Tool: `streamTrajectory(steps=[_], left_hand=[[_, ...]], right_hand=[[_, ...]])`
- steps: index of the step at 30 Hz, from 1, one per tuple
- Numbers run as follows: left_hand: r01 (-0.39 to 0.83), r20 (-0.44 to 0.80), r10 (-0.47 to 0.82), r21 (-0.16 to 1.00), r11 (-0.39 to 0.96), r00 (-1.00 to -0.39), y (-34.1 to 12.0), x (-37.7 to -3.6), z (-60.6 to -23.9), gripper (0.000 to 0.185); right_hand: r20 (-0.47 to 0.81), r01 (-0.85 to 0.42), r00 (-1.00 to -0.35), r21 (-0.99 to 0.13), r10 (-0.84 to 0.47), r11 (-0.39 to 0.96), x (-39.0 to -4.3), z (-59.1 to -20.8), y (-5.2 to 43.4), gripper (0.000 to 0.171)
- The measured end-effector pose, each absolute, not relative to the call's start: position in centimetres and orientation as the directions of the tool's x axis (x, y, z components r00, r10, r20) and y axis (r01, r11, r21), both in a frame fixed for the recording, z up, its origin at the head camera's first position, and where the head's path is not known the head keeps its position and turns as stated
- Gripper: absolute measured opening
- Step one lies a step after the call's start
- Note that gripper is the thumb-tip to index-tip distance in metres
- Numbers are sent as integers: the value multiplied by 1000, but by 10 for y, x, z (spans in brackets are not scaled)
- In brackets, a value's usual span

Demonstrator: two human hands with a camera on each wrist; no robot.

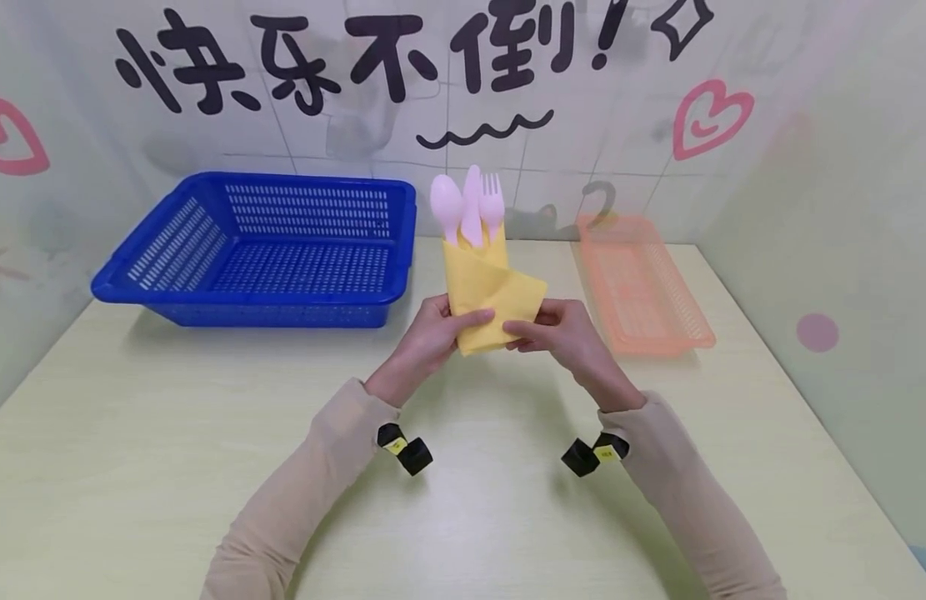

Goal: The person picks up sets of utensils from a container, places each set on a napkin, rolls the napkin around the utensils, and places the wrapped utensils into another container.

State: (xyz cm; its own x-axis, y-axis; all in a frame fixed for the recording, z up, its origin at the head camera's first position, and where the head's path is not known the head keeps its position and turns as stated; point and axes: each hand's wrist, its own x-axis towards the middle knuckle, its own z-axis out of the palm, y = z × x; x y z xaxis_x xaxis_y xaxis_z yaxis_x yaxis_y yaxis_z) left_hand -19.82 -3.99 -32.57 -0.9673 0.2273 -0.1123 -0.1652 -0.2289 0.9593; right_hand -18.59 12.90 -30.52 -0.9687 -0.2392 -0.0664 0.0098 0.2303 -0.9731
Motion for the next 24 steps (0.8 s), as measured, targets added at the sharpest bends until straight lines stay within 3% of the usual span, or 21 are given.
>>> streamTrajectory(steps=[7,13,19,24], left_hand=[[-169,-102,244,947,-272,-964,-41,-197,-326,34],[-177,-111,252,949,-260,-961,-41,-195,-327,33],[-185,-115,266,949,-254,-957,-42,-194,-328,34],[-186,-114,270,948,-257,-956,-44,-194,-330,34]], right_hand=[[-46,-8,-968,-976,-245,217,-185,-306,130,28],[-11,-23,-990,-970,-138,241,-187,-309,127,34],[20,-35,-993,-990,-113,138,-191,-314,127,34],[-50,37,-987,-996,-154,83,-193,-317,131,36]])
